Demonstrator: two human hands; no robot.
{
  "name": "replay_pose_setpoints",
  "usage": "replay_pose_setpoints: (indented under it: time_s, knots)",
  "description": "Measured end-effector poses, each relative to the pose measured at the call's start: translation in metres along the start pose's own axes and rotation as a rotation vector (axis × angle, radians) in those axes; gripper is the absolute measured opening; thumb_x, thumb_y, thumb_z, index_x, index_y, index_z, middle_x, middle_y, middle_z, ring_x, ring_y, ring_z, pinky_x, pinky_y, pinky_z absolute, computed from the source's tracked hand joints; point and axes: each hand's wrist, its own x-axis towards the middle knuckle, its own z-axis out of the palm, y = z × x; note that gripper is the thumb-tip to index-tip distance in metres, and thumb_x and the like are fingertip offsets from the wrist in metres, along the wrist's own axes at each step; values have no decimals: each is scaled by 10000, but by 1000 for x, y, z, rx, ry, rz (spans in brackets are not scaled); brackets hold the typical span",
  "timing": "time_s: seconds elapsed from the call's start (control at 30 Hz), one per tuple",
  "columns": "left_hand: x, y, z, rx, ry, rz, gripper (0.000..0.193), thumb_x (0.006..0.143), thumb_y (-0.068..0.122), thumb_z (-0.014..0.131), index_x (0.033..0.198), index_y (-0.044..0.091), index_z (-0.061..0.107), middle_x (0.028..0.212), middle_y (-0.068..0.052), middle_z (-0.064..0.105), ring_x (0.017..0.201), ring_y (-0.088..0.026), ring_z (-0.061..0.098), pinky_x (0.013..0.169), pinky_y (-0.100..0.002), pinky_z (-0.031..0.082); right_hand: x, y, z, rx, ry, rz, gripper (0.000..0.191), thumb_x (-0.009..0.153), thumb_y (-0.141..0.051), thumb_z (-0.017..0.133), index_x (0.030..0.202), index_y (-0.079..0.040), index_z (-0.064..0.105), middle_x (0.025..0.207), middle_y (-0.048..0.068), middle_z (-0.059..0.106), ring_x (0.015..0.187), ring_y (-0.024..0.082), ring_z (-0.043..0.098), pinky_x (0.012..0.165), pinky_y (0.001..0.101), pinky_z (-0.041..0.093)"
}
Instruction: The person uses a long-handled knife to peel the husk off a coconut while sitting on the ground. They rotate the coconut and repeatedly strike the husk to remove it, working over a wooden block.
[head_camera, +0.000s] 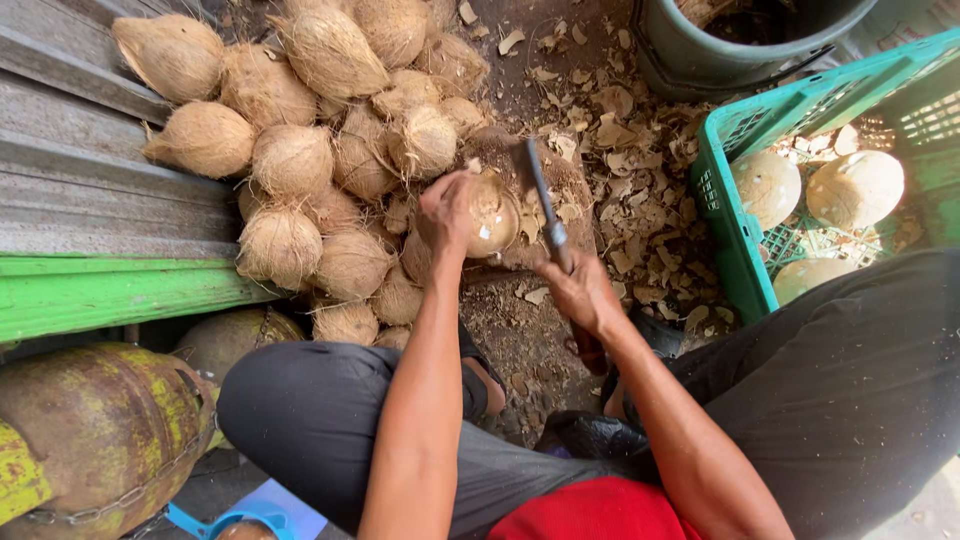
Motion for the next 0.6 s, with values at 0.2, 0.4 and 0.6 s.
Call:
replay_pose_setpoints:
  time_s: [0.2, 0.4, 0.6]
  knots:
    - [14, 0, 16, 246, -14, 7, 361, 932, 479, 589, 914, 151, 739, 945, -55, 746, 845, -203, 660, 814, -392, 496, -5, -15, -2, 75, 100, -213, 278, 959, -285, 628, 746, -120, 557, 592, -18, 519, 440, 99, 467, 372, 284, 431]
    - [24, -4, 16, 233, 130, 111, 314, 873, 455, 656, 838, 159, 756, 895, -21, 721, 760, -168, 625, 703, -398, 452, -6, -13, 1, 189, -8, -15, 345, 971, -256, 657, 744, -103, 447, 560, 10, 516, 377, 113, 458, 317, 303, 433]
    - [24, -6, 7, 213, 41, 7, 405, 969, 447, 589, 766, 118, 711, 693, -18, 668, 592, -157, 563, 591, -399, 459, -3, -18, 5, 231, 194, -310, 140, 964, -223, 609, 903, -100, 637, 613, 1, 555, 438, 87, 486, 364, 280, 434]
